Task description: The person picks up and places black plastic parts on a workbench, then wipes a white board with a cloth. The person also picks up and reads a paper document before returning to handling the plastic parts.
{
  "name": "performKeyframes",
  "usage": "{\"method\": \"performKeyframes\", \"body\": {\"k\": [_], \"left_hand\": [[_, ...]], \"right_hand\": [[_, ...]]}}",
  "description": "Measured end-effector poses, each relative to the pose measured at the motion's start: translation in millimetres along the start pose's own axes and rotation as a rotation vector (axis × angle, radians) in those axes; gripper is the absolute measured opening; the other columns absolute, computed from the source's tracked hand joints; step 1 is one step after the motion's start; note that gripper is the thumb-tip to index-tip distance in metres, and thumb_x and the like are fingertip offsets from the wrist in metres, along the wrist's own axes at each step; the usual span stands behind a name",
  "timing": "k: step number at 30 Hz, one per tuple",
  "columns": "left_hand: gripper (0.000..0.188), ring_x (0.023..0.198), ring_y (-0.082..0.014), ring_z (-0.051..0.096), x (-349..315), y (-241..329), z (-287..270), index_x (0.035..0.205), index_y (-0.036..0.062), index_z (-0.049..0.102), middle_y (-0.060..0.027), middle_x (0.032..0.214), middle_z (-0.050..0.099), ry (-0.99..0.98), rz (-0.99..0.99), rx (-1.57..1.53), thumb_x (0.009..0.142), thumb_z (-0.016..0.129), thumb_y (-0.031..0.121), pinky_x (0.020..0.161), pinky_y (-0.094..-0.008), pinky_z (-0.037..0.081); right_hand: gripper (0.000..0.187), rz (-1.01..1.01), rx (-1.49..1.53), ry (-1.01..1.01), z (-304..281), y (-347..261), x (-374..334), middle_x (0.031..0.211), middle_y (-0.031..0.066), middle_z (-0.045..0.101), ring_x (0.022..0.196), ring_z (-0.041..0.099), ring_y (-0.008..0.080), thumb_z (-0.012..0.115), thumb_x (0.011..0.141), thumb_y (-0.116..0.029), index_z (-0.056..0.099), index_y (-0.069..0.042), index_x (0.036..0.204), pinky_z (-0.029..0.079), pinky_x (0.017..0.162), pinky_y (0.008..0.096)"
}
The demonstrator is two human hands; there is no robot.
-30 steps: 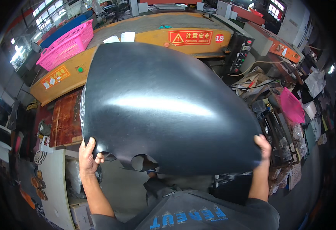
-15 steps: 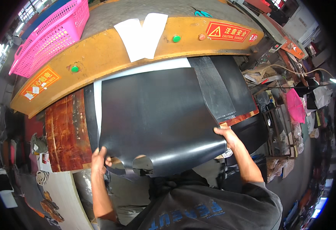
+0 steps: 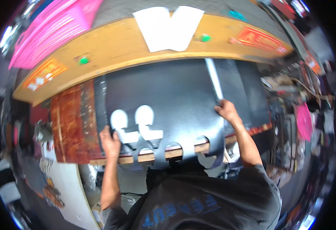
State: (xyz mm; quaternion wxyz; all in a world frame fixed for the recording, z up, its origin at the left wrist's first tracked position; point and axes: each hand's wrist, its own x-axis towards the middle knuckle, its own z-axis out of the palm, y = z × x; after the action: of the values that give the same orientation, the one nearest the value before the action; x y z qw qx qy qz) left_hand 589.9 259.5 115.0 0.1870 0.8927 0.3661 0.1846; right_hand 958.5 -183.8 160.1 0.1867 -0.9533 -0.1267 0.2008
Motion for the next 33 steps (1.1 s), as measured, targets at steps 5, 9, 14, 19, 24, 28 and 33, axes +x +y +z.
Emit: {"method": "performKeyframes", "body": {"k": [5,9,14,19,24,28,33], "left_hand": [[0.049,0.113,-0.0429,0.058,-5,12,-5,0.136,0.0073,0.061,-0.0228,0.119,0.063,0.002,-0.186,-0.050,0.088,0.071,0.014,0.099,-0.0492,0.047],[0.045,0.116,-0.0403,0.061,10,11,-16,0.135,0.0089,0.063,-0.0207,0.121,0.064,-0.069,-0.258,-0.134,0.092,0.070,0.019,0.100,-0.0433,0.049],[0.042,0.122,-0.0393,0.058,1,-57,-48,0.132,0.0069,0.063,-0.0202,0.125,0.063,0.025,-0.211,-0.043,0.093,0.067,0.021,0.104,-0.0440,0.047],[0.051,0.136,-0.0434,0.046,-10,-141,-69,0.134,0.0082,0.063,-0.0194,0.146,0.052,0.061,-0.066,0.252,0.088,0.070,0.030,0.114,-0.0518,0.037],[0.056,0.146,-0.0399,0.036,-13,-183,-69,0.136,0.0109,0.063,-0.0174,0.153,0.046,0.032,0.044,0.122,0.086,0.071,0.035,0.119,-0.0571,0.027],[0.052,0.147,-0.0369,0.035,-16,-202,-80,0.134,0.0114,0.064,-0.0153,0.154,0.045,0.067,0.075,-0.033,0.086,0.069,0.033,0.121,-0.0547,0.025],[0.040,0.144,-0.0343,0.039,-13,-199,-95,0.125,0.0084,0.069,-0.0148,0.147,0.051,0.062,0.053,-0.095,0.089,0.066,0.024,0.120,-0.0510,0.027]], "right_hand": [[0.030,-0.058,0.104,0.068,13,-4,26,0.076,0.0102,0.069,0.071,0.064,0.0155,0.077,0.085,-0.021,0.067,0.006,0.094,0.052,0.066,0.0356],[0.033,-0.101,-0.189,0.069,3,-19,25,0.086,0.0173,0.071,0.085,0.069,0.0346,0.076,0.085,-0.023,0.068,0.004,0.103,0.054,0.078,0.0443],[0.051,-0.216,-0.250,0.238,13,-76,-13,0.136,0.0241,0.059,0.125,0.057,0.0416,0.072,0.090,-0.021,0.060,0.003,0.134,0.046,0.107,0.0459],[0.051,-0.474,-0.085,0.246,107,-173,-60,0.145,0.0261,0.051,0.135,0.048,0.0430,0.070,0.093,-0.021,0.059,0.000,0.138,0.038,0.116,0.0475],[0.047,-0.588,-0.437,0.469,208,-251,-77,0.145,0.0270,0.051,0.136,0.043,0.0484,0.061,0.095,-0.023,0.060,-0.004,0.138,0.034,0.115,0.0560],[0.044,-0.583,-0.458,0.564,221,-248,-69,0.142,0.0269,0.053,0.134,0.046,0.0463,0.053,0.098,-0.024,0.060,-0.007,0.138,0.036,0.113,0.0545],[0.043,-0.444,-0.392,0.398,210,-259,-60,0.145,0.0254,0.051,0.134,0.047,0.0422,0.058,0.098,-0.024,0.061,-0.006,0.137,0.037,0.114,0.0497]]}}
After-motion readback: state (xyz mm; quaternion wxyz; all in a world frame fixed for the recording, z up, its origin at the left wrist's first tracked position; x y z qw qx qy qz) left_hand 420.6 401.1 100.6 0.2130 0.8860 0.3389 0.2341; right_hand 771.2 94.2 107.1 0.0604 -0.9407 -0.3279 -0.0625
